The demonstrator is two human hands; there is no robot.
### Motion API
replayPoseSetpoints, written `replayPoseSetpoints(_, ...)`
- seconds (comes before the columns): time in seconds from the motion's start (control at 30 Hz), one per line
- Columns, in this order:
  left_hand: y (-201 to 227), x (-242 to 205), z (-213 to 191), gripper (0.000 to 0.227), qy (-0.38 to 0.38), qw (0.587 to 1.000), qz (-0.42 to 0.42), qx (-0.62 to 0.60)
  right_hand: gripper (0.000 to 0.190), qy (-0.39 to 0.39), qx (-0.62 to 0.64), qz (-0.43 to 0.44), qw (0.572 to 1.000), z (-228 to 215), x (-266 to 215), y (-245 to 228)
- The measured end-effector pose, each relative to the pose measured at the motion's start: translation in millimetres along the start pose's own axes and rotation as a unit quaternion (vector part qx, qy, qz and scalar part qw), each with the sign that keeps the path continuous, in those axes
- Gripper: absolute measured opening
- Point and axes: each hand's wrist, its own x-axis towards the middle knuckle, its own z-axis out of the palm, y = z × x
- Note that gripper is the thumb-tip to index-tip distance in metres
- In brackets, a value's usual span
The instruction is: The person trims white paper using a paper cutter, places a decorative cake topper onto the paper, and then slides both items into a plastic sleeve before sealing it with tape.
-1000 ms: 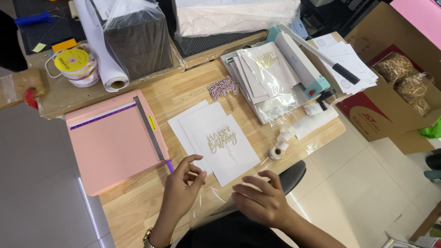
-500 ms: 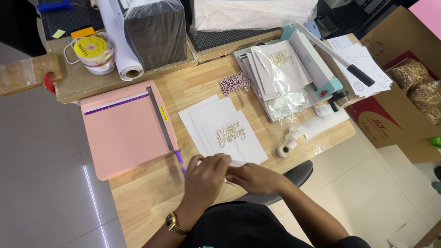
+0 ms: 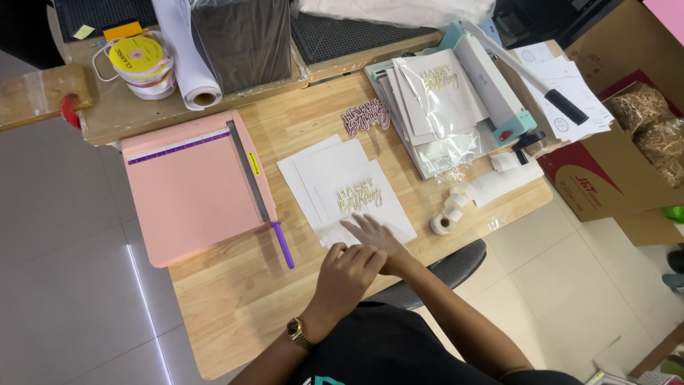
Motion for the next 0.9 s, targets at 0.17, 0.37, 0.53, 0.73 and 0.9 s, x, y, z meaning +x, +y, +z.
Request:
replayPoseSetpoints(0.17,3.6,-15.2,22.6,0.012,0.003,0.998,0.034,-0.054,0.016,0.133,-0.046,-0.054,0.989,24.1,9.1,11.9)
replayPoseSetpoints(0.37,24.9,-29.3,41.7,0.015,0.034,0.996,0.033,-0.077,0.04,0.256,-0.085,0.094,0.958,47.2,22.0,7.0)
replayPoseSetpoints(0.53,36.1,-29.5,43.1,0.02,0.037,0.992,0.045,-0.114,0.055,0.178,-0.037,0.232,0.956,54.9,29.4,17.4)
replayPoseSetpoints(0.73,30.4,-32.1,43.0,0.024,0.048,0.991,0.06,-0.105,0.082,0.188,-0.033,0.28,0.941,14.0,24.5,-14.8)
replayPoseSetpoints(0.9,27.3,-39.2,44.1,0.02,0.034,0.994,0.06,-0.09,0.11,0.202,0.1,0.355,0.907,-7.9,22.2,-15.5)
